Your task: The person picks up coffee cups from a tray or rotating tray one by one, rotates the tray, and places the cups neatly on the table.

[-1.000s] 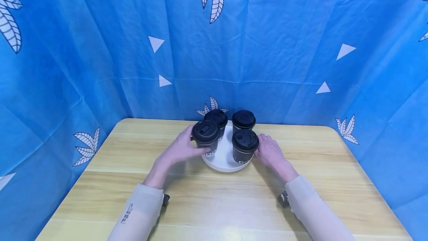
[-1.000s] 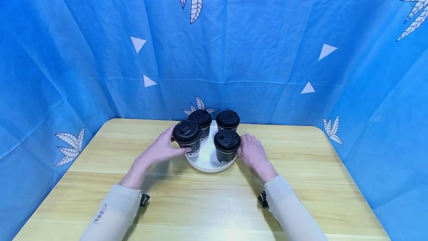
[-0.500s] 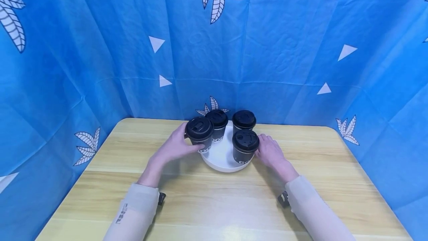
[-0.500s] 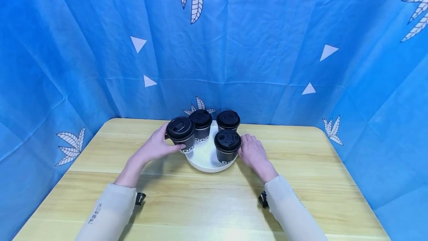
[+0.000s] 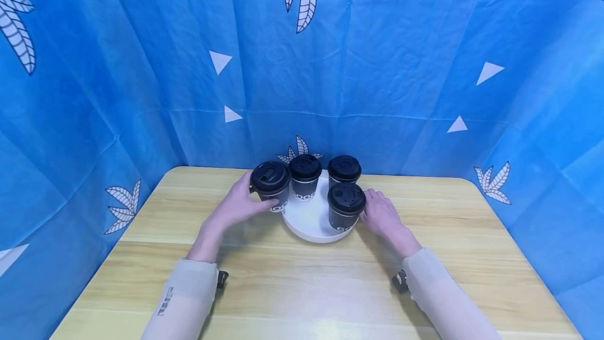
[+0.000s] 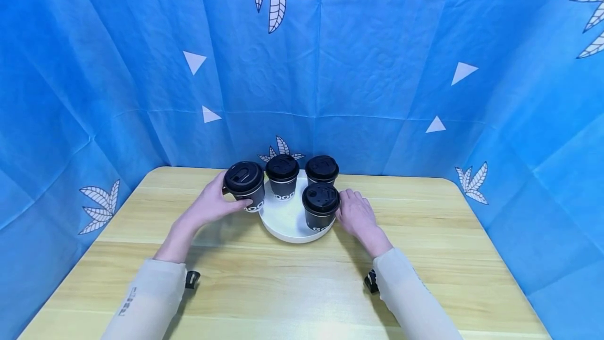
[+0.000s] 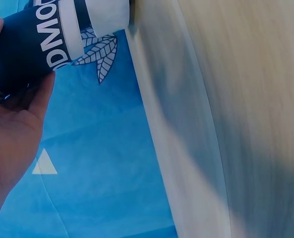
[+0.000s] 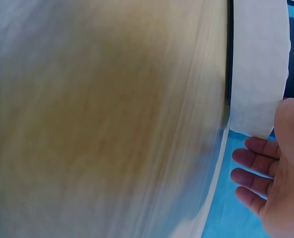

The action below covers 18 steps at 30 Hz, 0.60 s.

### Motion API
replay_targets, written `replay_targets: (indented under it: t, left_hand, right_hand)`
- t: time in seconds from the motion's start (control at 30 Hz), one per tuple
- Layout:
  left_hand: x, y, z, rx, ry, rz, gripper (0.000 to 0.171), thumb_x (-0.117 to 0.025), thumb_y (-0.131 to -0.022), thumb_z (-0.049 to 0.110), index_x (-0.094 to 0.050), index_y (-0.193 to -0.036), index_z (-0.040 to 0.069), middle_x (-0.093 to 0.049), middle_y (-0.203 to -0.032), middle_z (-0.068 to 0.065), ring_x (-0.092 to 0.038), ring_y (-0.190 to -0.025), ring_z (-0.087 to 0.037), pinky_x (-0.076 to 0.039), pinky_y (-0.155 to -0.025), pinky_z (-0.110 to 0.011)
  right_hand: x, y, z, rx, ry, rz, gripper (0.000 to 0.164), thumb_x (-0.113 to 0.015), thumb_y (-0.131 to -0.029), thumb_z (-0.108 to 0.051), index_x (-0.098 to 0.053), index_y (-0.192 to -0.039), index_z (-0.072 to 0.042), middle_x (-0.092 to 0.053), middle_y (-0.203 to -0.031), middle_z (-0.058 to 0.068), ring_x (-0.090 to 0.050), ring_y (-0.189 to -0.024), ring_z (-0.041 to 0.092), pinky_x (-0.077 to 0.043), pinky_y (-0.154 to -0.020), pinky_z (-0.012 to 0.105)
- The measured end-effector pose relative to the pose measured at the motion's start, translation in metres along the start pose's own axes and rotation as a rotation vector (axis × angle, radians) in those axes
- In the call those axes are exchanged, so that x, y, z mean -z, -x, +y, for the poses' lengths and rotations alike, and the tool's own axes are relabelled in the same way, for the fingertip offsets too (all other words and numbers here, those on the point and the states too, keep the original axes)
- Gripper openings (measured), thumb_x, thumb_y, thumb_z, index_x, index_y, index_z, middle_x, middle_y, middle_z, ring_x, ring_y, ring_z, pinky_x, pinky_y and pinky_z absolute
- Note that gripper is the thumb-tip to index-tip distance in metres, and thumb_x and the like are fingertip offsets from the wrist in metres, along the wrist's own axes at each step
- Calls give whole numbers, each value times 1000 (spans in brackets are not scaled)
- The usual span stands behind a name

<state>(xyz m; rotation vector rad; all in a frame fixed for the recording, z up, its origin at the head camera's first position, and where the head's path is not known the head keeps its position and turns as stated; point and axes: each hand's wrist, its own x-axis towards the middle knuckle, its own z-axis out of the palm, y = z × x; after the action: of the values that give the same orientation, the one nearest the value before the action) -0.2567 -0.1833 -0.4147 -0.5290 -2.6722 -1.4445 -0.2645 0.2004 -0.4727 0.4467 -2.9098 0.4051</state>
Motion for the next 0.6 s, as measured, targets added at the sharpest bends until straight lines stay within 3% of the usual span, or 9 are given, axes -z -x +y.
replay_targets:
  t: [0.6]
  left_hand:
    - [25, 2, -20, 93, -5, 117, 87, -89, -82, 24, -41, -151, 3, -52, -146, -21, -50, -137, -38, -43, -115, -56]
  right_hand:
    - [-3, 1, 1, 7, 9, 16, 33, -54, -100, -17, -60, -126, 3, -62, -114, 21, -56, -109, 42, -51, -90, 57]
